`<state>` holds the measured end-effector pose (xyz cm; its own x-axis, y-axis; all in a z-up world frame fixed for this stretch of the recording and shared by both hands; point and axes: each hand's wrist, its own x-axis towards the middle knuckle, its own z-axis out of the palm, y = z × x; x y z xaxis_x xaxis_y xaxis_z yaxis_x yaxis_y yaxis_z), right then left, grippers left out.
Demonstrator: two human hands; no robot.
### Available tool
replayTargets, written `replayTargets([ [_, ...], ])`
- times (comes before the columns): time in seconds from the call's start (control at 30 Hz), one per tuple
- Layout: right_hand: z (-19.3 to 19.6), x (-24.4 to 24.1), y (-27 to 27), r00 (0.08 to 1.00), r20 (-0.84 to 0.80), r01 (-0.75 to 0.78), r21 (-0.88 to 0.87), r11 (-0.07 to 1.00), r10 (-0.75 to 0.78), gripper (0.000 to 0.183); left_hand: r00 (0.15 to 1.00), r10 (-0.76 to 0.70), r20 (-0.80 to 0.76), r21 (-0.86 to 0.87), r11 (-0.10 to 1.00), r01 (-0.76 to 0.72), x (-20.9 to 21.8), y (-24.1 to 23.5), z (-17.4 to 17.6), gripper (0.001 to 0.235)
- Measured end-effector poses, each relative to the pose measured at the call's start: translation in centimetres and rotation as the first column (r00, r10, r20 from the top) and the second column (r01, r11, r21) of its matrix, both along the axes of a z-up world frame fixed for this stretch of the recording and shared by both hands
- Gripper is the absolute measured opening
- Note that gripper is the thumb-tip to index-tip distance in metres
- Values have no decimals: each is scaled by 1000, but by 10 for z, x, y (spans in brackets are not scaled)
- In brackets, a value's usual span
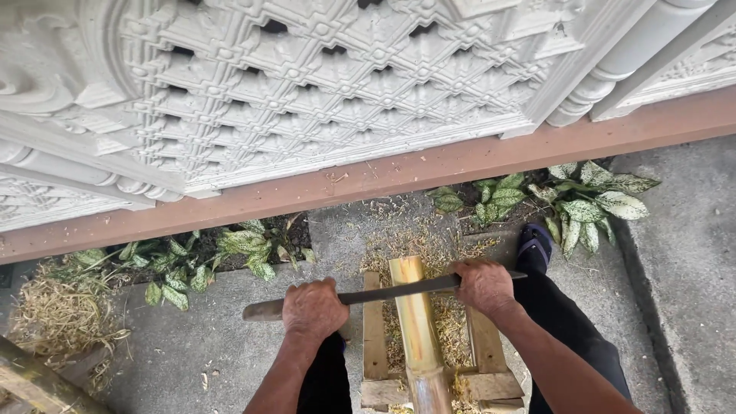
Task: The recorder uses a machete to shave the outer layer and smooth a bamboo pole supported on a wooden stand.
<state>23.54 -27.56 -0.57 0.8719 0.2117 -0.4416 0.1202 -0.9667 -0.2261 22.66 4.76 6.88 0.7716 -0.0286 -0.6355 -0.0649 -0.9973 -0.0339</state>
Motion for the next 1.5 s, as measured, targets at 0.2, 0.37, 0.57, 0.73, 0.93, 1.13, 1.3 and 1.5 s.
replayTargets([
  [0.2, -29, 0, -9, 995, 103, 2, 16, 1000, -4, 24, 998, 23, 65, -2, 1000, -23, 13, -2, -6, 32],
  [0.37, 17, 16, 10, 1000, -7, -28, -29, 999, 28, 28, 999, -12, 32, 94, 996, 9, 16, 0, 10, 35],
  [0.57, -5, 19, 17, 998, -60, -7, -54, 999, 4, 32, 996, -36, 85, 101, 995, 27, 3, 20, -4, 26],
  [0.73, 13, 17, 33, 997, -53, -66, -28, 997, 64, 26, 971, -33, 238, 110, 994, 7, 8, 17, 30, 21],
  [0.93, 12, 25, 34, 978, -201, -76, -53, 996, 64, 27, 992, -43, 116, 193, 981, 19, -2, 26, 20, 28],
  [1.13, -15, 24, 24, 990, 110, -87, 5, 996, 86, 26, 998, -36, 50, 189, 982, 26, 9, 15, 27, 32],
  [1.3, 3, 23, 26, 996, 33, -84, -2, 996, 84, 27, 992, 30, 125, 123, 991, -45, 9, 13, 22, 22],
  [1.5, -27, 27, 18, 994, 39, -100, 5, 995, 100, 25, 977, 36, 211, 96, 994, -57, 13, 10, 23, 19],
])
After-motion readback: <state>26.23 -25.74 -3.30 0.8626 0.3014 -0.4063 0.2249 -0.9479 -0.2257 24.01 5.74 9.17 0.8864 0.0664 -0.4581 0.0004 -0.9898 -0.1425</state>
